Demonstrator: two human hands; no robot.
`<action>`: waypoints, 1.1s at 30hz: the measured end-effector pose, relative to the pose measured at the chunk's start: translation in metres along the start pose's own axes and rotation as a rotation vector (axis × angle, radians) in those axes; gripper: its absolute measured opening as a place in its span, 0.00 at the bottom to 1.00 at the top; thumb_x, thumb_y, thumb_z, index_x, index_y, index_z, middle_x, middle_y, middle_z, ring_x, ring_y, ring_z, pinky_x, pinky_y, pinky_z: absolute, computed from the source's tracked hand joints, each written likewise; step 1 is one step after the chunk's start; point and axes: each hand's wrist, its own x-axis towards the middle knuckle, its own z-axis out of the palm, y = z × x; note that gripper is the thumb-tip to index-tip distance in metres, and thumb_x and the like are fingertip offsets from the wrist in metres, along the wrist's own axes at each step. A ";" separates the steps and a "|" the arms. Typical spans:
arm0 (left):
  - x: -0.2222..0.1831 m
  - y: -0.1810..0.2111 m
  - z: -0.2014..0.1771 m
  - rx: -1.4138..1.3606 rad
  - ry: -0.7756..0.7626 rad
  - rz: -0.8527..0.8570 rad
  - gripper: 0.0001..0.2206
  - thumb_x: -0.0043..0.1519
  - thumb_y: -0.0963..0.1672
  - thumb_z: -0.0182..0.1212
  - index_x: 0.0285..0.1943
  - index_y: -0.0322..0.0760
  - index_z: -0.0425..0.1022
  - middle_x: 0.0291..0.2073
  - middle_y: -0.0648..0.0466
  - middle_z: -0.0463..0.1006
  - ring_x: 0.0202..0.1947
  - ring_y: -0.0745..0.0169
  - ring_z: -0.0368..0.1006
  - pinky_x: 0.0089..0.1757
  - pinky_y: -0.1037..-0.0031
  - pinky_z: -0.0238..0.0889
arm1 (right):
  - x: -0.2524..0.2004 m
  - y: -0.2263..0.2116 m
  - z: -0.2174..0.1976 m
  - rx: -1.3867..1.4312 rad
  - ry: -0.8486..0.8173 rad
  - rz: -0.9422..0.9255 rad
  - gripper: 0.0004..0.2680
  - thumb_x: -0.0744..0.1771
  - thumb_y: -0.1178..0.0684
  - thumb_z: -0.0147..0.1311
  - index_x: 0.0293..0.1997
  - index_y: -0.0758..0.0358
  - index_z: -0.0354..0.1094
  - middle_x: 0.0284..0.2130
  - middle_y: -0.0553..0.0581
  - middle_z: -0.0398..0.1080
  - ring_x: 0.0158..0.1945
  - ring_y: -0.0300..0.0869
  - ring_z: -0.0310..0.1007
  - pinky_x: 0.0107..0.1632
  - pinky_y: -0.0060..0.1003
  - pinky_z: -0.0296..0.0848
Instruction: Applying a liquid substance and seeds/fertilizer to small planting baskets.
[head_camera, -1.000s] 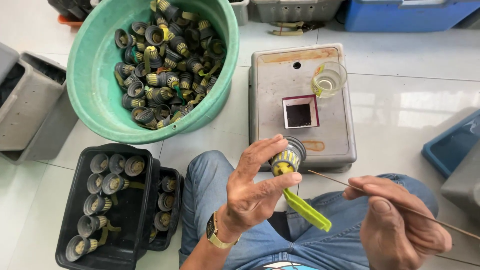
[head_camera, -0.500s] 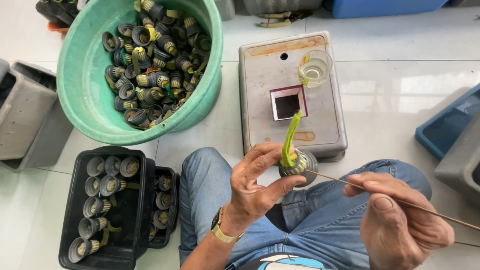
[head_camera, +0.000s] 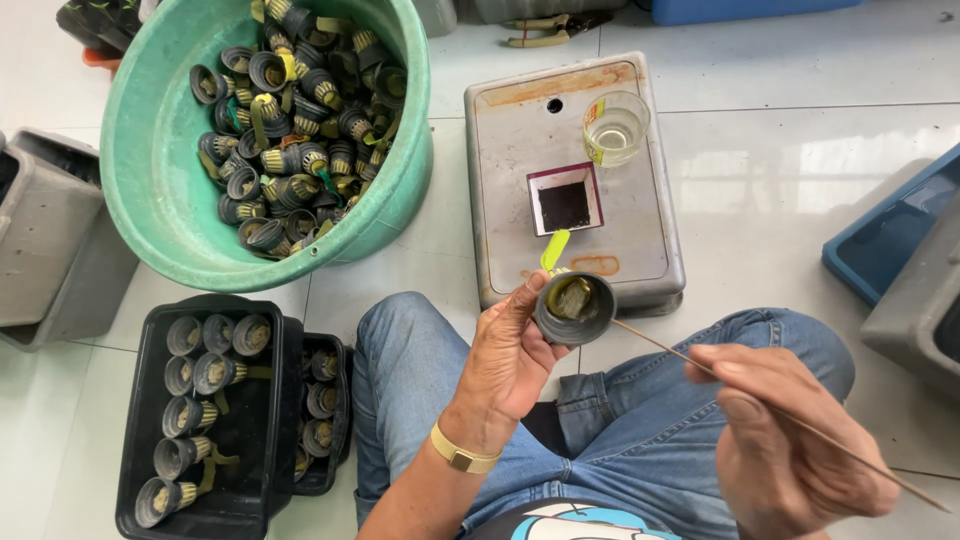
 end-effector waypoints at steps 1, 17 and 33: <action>0.000 0.000 0.000 -0.039 0.022 -0.058 0.14 0.62 0.47 0.66 0.49 0.33 0.76 0.41 0.52 0.82 0.42 0.63 0.80 0.47 0.66 0.75 | 0.004 -0.002 0.005 -0.064 -0.015 -0.014 0.04 0.68 0.66 0.53 0.46 0.76 0.70 0.39 0.71 0.75 0.41 0.50 0.81 0.43 0.38 0.83; -0.011 -0.014 0.022 0.076 -0.079 0.063 0.18 0.64 0.40 0.65 0.63 0.28 0.72 0.48 0.48 0.81 0.46 0.63 0.78 0.50 0.69 0.74 | 0.002 0.007 0.015 -0.262 -0.233 -0.122 0.05 0.67 0.65 0.57 0.46 0.75 0.70 0.39 0.67 0.77 0.41 0.48 0.82 0.44 0.34 0.80; -0.020 -0.023 0.036 0.151 -0.116 0.208 0.25 0.58 0.38 0.72 0.66 0.26 0.71 0.48 0.49 0.81 0.49 0.67 0.77 0.53 0.75 0.73 | -0.033 0.027 -0.007 0.149 -0.019 0.115 0.07 0.72 0.65 0.47 0.53 0.75 0.69 0.43 0.75 0.74 0.46 0.52 0.80 0.50 0.44 0.83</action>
